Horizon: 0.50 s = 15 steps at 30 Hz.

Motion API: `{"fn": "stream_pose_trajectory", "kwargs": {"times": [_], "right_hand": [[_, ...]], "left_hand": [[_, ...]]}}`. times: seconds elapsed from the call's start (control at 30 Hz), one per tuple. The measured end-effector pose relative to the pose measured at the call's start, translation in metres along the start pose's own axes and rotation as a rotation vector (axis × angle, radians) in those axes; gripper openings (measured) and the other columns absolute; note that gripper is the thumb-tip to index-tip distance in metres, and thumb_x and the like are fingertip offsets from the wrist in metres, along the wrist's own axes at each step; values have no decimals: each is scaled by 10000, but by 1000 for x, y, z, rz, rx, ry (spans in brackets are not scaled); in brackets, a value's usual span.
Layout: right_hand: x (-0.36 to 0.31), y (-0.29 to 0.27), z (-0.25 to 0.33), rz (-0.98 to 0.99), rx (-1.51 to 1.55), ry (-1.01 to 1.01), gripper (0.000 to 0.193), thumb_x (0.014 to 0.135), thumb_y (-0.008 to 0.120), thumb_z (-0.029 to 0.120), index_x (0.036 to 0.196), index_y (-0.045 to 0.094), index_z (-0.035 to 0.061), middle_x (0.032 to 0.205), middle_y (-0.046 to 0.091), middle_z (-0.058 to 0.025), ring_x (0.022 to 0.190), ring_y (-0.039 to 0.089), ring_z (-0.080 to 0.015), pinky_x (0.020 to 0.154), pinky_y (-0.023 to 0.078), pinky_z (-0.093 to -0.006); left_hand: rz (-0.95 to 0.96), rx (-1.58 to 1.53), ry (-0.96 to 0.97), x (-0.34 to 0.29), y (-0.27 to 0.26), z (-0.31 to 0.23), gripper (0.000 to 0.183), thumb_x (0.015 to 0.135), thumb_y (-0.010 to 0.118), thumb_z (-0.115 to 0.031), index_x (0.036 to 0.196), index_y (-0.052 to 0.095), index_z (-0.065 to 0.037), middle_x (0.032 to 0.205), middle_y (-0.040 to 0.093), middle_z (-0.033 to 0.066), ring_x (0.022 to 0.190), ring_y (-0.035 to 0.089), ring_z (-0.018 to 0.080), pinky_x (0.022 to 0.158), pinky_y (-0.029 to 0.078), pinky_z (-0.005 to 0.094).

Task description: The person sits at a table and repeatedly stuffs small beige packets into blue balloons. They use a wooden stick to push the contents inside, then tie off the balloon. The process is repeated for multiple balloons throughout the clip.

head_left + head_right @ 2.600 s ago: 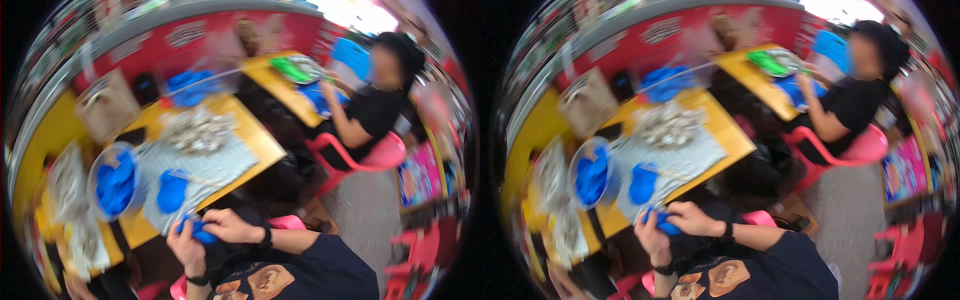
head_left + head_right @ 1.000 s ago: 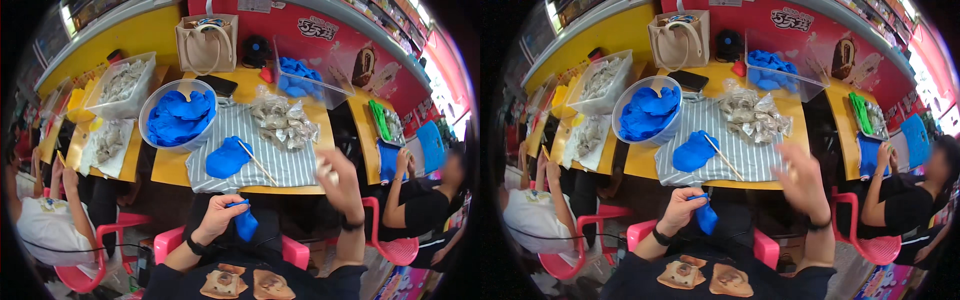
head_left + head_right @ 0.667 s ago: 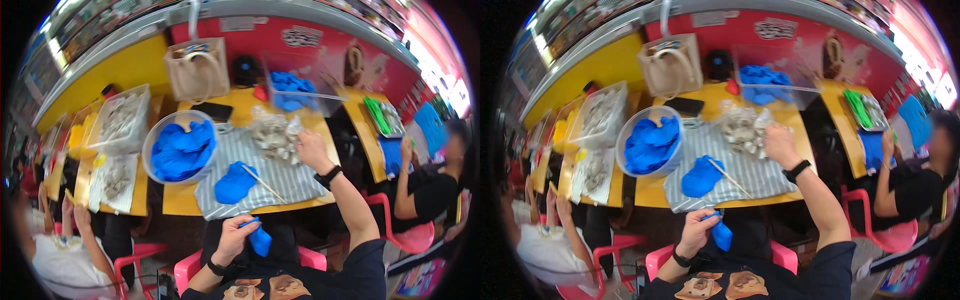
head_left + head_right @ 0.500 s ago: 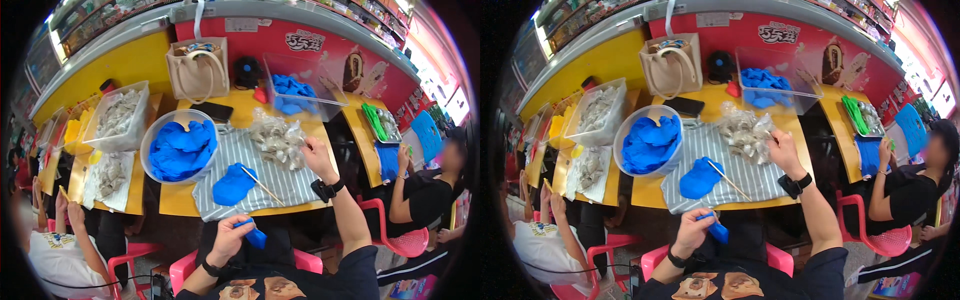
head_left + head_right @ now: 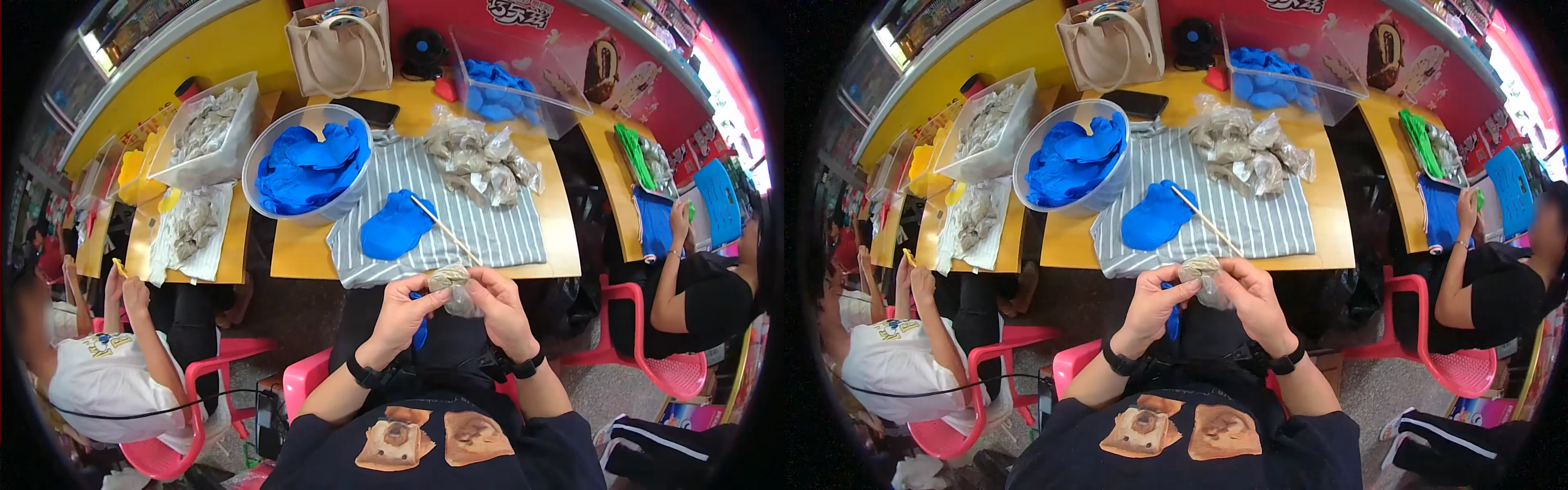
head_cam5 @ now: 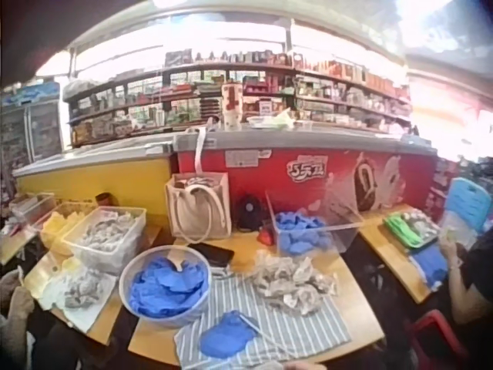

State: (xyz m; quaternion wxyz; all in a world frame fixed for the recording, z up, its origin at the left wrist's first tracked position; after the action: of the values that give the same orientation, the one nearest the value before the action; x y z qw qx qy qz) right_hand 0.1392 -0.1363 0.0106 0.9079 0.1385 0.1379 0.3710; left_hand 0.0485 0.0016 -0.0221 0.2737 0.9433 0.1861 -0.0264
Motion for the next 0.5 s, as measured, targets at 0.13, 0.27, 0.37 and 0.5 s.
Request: {"fn": "stream_pose_trajectory", "kwargs": {"times": [0.13,0.27,0.37,0.5], "right_hand": [[-16,-8,-20,-50,-112,-68,109,968,568,77,942,605,-22,845,630,0,740,544,-39,657,437,-205],[-22,-6,-25,-97,144,-16,48,946,578,27,921,601,-6,798,584,7,716,500,-40,631,419,-211],[-32,2,-13,-81,-384,-316,51,939,568,14,905,587,-20,772,563,0,712,500,-47,638,417,-212],[-30,-7,-17,-92,-402,-253,71,936,571,23,887,587,-25,764,560,0,703,509,-49,639,420,-208]], "left_hand": [[141,14,-87,-12,-2,2,170,819,711,3,988,708,-13,802,645,-19,626,524,35,568,387,177],[198,-9,-119,-21,7,-9,113,839,709,-65,943,703,-21,746,623,-25,624,517,27,569,409,179],[213,-41,-205,-26,5,-10,131,844,702,-89,956,698,-20,751,633,-22,604,527,29,544,413,174],[209,40,-243,-27,5,4,148,832,701,-62,966,689,-1,752,655,-3,561,549,28,501,425,166]]}}
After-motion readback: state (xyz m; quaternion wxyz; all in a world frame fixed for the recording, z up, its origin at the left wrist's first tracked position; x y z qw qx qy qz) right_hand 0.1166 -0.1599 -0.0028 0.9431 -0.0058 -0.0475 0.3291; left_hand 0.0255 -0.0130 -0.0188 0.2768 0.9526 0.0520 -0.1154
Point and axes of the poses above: each hand's wrist, its own x-axis towards the middle knuckle, its own y-axis out of the palm, z = x × y, the point moved 2 cm from there along x, towards the middle knuckle
